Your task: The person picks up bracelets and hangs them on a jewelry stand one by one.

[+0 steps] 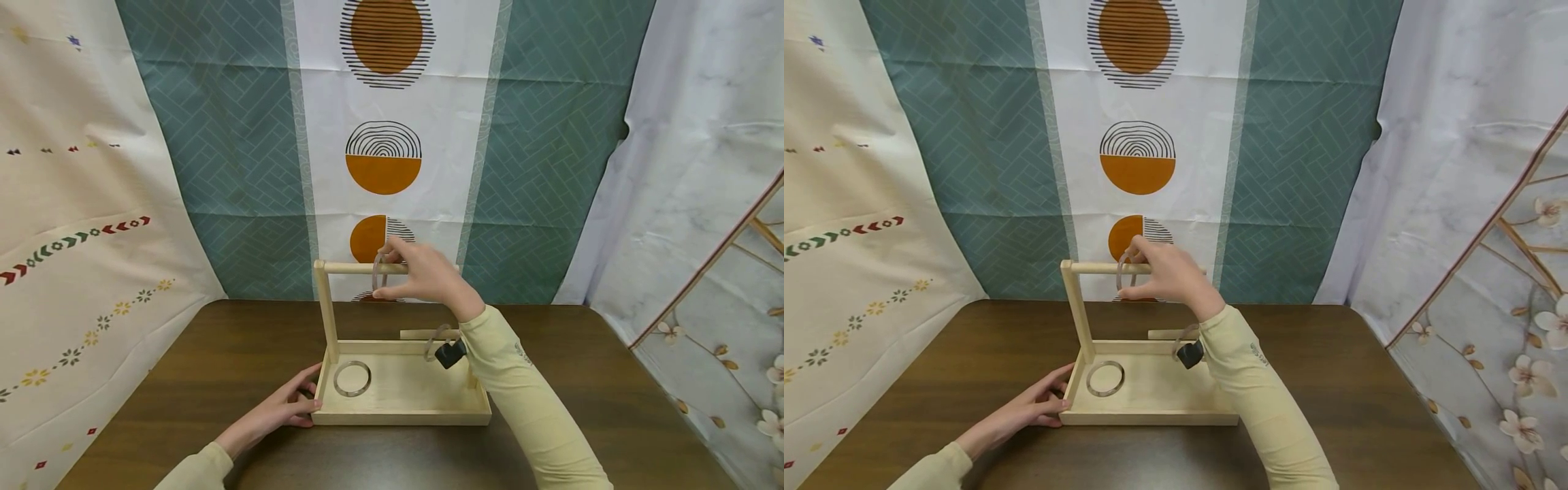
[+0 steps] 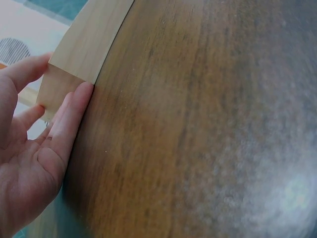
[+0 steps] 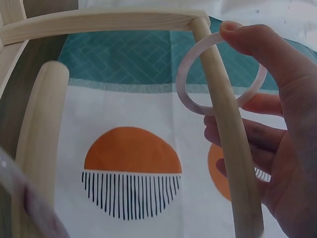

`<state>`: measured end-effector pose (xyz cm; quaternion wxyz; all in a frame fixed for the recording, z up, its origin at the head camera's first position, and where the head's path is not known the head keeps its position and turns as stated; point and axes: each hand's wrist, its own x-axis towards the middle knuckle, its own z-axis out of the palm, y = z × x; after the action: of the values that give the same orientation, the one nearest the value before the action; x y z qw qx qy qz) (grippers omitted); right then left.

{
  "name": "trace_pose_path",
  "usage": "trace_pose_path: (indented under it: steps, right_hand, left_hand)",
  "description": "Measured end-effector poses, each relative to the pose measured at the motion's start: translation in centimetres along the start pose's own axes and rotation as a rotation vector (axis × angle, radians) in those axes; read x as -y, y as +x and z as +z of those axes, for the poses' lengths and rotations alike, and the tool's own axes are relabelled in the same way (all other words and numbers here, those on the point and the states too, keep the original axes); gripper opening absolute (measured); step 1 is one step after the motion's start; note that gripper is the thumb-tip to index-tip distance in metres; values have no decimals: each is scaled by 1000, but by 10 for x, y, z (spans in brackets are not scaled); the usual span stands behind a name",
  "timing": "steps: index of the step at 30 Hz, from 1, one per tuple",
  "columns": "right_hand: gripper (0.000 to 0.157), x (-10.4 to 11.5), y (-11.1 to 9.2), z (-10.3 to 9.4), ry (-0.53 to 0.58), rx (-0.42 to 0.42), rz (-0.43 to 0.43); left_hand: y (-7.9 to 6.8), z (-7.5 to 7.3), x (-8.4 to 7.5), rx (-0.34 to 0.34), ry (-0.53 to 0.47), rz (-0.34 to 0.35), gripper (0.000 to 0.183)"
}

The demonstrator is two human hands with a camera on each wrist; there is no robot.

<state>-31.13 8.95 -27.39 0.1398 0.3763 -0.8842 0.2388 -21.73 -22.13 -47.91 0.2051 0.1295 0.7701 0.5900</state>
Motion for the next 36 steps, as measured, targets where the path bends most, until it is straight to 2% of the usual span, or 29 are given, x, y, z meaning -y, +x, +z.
trace_pose_path:
  steps: [15, 24, 36]
  right_hand:
    - [58, 14, 15, 16, 14, 1, -19]
    - [63, 17, 17, 18, -63, -10, -50]
    - [64, 21, 18, 18, -111, 75, -78]
  left_hand:
    - [0, 0, 1, -1, 3, 5, 78]
    - [0, 0, 1, 1, 0, 5, 77]
    - [-1, 0, 0, 5, 5, 0, 77]
